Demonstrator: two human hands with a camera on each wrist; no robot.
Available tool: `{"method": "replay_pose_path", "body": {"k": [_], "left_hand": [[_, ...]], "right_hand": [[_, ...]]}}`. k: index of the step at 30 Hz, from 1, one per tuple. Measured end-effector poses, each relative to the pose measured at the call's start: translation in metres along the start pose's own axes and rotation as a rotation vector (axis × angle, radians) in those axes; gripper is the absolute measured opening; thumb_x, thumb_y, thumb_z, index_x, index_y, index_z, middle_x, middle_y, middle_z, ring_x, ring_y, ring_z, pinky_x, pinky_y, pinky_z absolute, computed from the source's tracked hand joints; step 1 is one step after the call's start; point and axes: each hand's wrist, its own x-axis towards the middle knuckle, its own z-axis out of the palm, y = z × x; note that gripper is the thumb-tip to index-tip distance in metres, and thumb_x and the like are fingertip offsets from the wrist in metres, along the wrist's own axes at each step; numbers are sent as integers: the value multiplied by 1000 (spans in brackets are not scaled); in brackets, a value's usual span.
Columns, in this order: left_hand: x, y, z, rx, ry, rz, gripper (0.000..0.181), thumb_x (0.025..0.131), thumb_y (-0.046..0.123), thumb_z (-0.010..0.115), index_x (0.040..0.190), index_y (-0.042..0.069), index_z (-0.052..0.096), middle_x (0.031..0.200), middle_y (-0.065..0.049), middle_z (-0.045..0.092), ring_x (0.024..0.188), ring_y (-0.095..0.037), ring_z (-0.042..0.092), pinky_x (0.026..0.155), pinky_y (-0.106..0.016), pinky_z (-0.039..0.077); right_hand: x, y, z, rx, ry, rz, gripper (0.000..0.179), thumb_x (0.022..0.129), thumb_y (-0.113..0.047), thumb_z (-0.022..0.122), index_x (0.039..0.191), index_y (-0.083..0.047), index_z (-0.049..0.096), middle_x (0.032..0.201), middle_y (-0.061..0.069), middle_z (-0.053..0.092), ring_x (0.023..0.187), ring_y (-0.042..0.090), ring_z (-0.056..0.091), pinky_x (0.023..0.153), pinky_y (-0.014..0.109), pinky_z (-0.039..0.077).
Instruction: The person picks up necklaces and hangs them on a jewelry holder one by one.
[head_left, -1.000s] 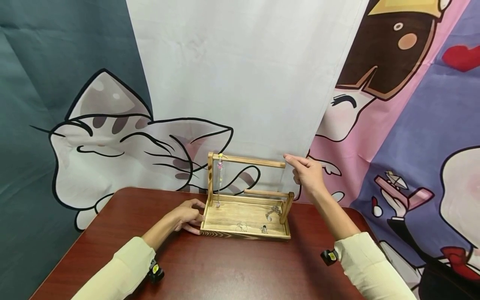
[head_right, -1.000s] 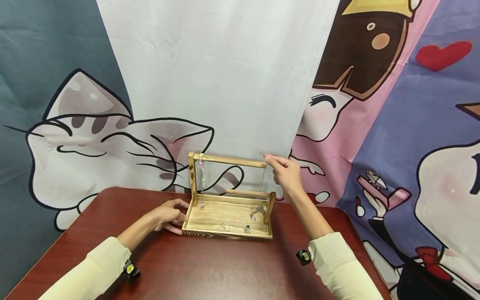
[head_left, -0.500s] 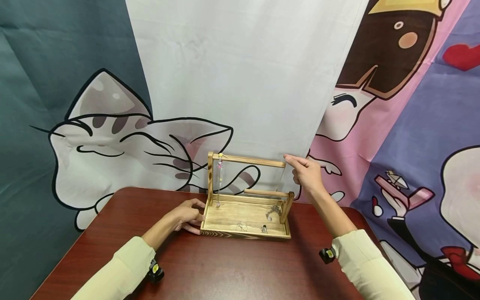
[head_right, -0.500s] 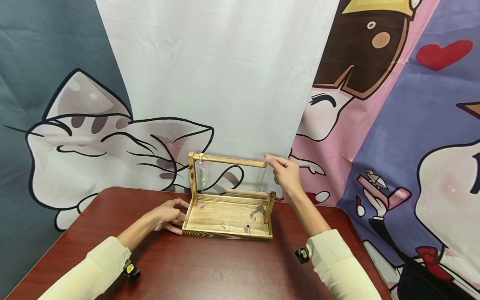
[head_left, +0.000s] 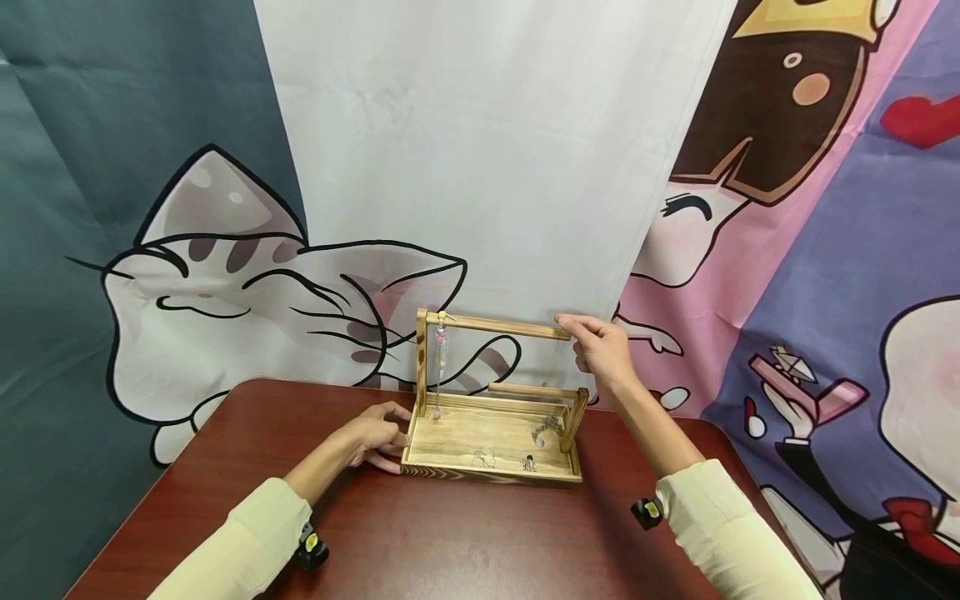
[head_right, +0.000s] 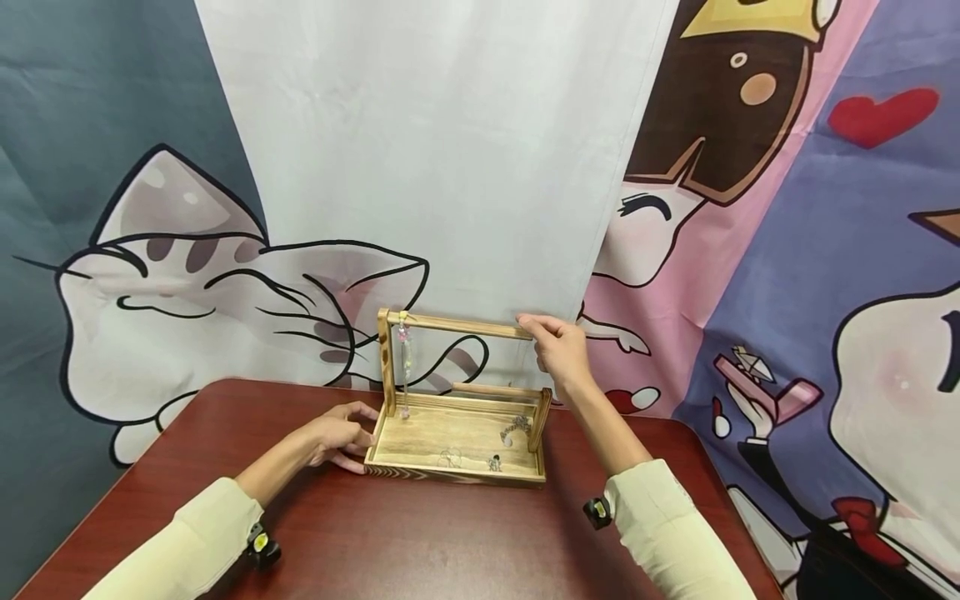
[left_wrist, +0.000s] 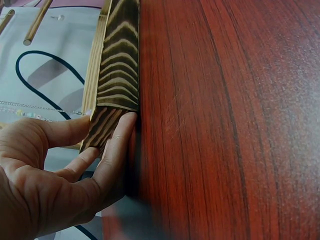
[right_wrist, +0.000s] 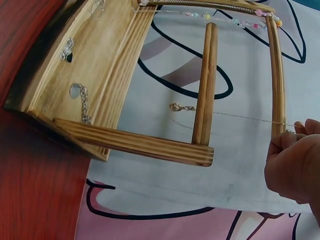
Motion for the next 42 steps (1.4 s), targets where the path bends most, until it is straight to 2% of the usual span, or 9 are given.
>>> {"method": "replay_pose_path", "body": {"k": [8,18,24,28,33,36,38,40,42], "left_hand": [[1,-3,1,3,-4,0,59,96,-9,68,151,-5,46,110,-25,75,93,-27,80,70,-47,75],[2,-2,4,4,-2,-6,58,96,-10,67,150,-3,48,109,-25,75,90,-25,79,69,-47,75],[2,-2,5,-10,4,-16,59,95,-11,67,151,-3,49,109,-24,74,89,-26,79,69,-48,75],[1,-2,5,-8,0,-8,59,95,-10,68,151,-4,49,108,-24,75,88,-25,79,69,-47,75],[1,-2,6,-11,-7,-6,60,95,-11,68,151,-4,48,108,-24,75,90,-25,79,69,-47,75],[1,-2,4,-8,-6,-5,59,96,-11,67,151,-4,48,108,-25,75,90,-26,79,69,-47,75],[2,-3,3,-4,-1,-4,58,96,-11,67,151,-4,48,108,-24,75,90,-26,79,69,-47,75],[2,-3,1,-4,6,-7,58,96,-10,67,151,-3,49,107,-23,75,90,-25,79,69,-47,75],[2,-3,0,0,7,-5,58,97,-10,67,151,-3,48,108,-23,75,90,-26,80,69,-46,75]], "right_hand": [[-1,2,12,5,-4,10,15,110,-19,75,115,-16,89,91,-12,79,47,0,31,46,15,25],[-6,5,31,-23,-43,28,30,109,-22,77,129,0,82,97,-13,82,47,1,29,47,17,23],[-7,7,43,-59,-90,28,33,110,-25,76,135,-3,80,99,-17,82,47,2,29,47,18,25],[-8,10,51,-55,-95,26,33,111,-24,75,135,-2,80,99,-14,81,47,2,29,47,18,25],[-10,10,59,-45,-110,9,33,111,-22,74,135,-1,79,92,-14,79,47,2,28,46,18,23],[-10,10,66,-37,-121,3,33,111,-22,74,136,1,79,68,-15,64,45,2,26,45,18,22],[-10,10,71,-26,-129,2,34,112,-22,73,136,1,78,58,-14,51,45,3,25,45,18,21],[-11,11,76,-12,-134,3,33,112,-21,73,135,2,78,53,-12,38,45,3,25,46,18,21],[-11,11,81,-12,-139,5,34,112,-22,74,135,2,78,54,-12,37,46,3,24,46,19,21]]}}
